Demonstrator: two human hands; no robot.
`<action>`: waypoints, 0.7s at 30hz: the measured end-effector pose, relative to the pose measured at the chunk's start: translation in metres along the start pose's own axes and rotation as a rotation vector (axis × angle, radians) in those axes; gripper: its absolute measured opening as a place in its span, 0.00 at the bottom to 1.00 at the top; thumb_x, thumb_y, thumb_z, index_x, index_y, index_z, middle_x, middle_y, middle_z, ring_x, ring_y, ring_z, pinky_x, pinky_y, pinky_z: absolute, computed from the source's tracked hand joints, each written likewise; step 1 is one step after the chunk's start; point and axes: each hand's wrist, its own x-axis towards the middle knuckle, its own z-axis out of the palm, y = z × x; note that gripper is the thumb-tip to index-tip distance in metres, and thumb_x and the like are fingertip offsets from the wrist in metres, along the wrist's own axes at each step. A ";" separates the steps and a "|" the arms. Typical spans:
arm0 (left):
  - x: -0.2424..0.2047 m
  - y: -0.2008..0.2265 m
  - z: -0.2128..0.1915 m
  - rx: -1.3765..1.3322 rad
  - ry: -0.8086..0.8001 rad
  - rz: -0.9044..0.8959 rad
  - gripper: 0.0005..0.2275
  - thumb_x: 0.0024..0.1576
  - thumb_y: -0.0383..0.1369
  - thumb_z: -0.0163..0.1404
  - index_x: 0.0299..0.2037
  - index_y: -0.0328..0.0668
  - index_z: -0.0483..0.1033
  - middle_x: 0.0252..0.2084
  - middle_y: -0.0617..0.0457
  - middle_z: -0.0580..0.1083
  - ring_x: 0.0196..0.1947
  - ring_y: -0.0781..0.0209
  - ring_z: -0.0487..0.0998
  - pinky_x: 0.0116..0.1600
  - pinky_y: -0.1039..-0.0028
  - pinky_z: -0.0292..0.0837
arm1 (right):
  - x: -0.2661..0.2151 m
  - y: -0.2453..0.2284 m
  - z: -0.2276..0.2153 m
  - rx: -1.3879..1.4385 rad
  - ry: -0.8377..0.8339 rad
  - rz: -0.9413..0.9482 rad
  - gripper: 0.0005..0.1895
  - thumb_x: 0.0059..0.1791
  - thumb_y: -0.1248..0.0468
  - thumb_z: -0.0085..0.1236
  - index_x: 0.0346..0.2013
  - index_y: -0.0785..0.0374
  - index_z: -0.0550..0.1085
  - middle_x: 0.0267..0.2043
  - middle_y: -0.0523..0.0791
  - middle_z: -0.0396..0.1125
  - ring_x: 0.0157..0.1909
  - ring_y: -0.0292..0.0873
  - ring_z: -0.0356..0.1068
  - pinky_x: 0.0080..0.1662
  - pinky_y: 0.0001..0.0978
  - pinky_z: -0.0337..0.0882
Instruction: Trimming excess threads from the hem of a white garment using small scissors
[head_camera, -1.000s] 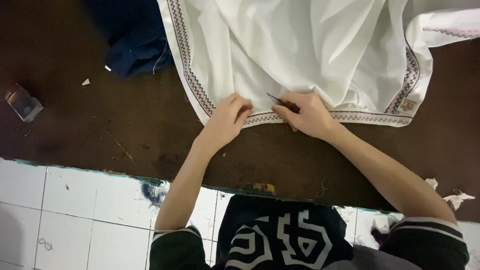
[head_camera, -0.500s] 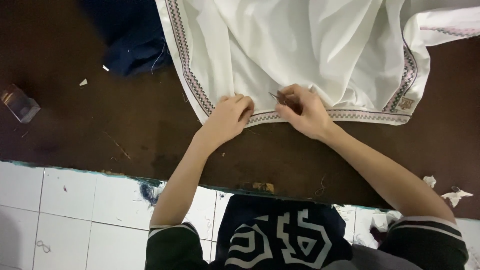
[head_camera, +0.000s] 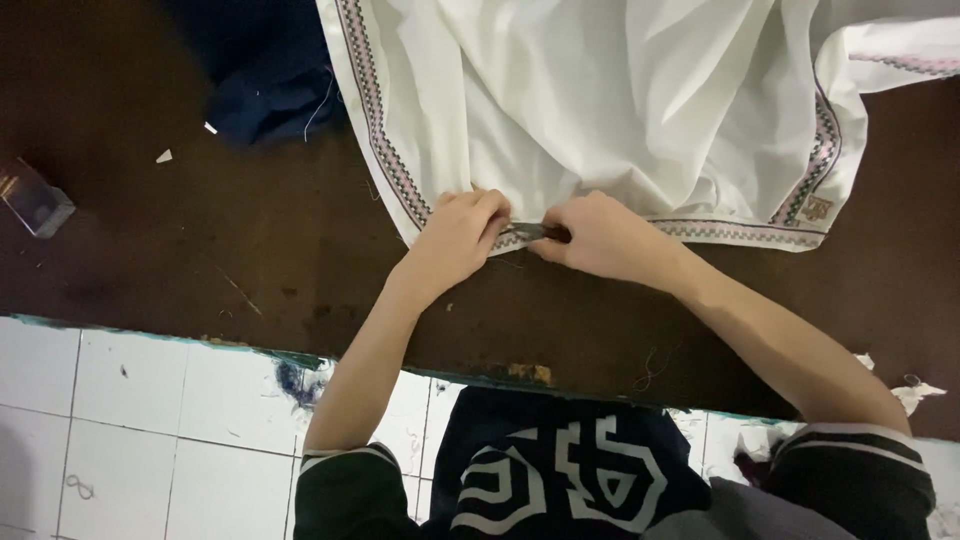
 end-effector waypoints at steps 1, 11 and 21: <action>0.000 0.001 0.000 0.004 0.015 0.000 0.03 0.66 0.34 0.47 0.45 0.49 0.72 0.37 0.54 0.76 0.43 0.51 0.81 0.56 0.60 0.68 | 0.004 0.001 0.001 0.005 -0.004 -0.010 0.26 0.53 0.50 0.52 0.53 0.70 0.76 0.43 0.59 0.76 0.47 0.57 0.78 0.46 0.44 0.79; -0.025 0.000 0.005 0.193 0.227 0.044 0.03 0.65 0.34 0.50 0.43 0.49 0.72 0.40 0.53 0.71 0.51 0.47 0.75 0.57 0.57 0.67 | -0.016 0.021 -0.003 -0.020 0.070 0.057 0.18 0.54 0.53 0.52 0.46 0.63 0.79 0.37 0.53 0.76 0.42 0.54 0.78 0.43 0.41 0.77; -0.094 0.114 0.051 0.398 0.087 -0.164 0.35 0.61 0.55 0.47 0.66 0.26 0.66 0.72 0.29 0.58 0.72 0.28 0.55 0.66 0.42 0.58 | -0.025 0.095 0.033 0.325 0.451 0.004 0.18 0.53 0.56 0.61 0.47 0.71 0.75 0.30 0.56 0.73 0.32 0.54 0.74 0.39 0.45 0.74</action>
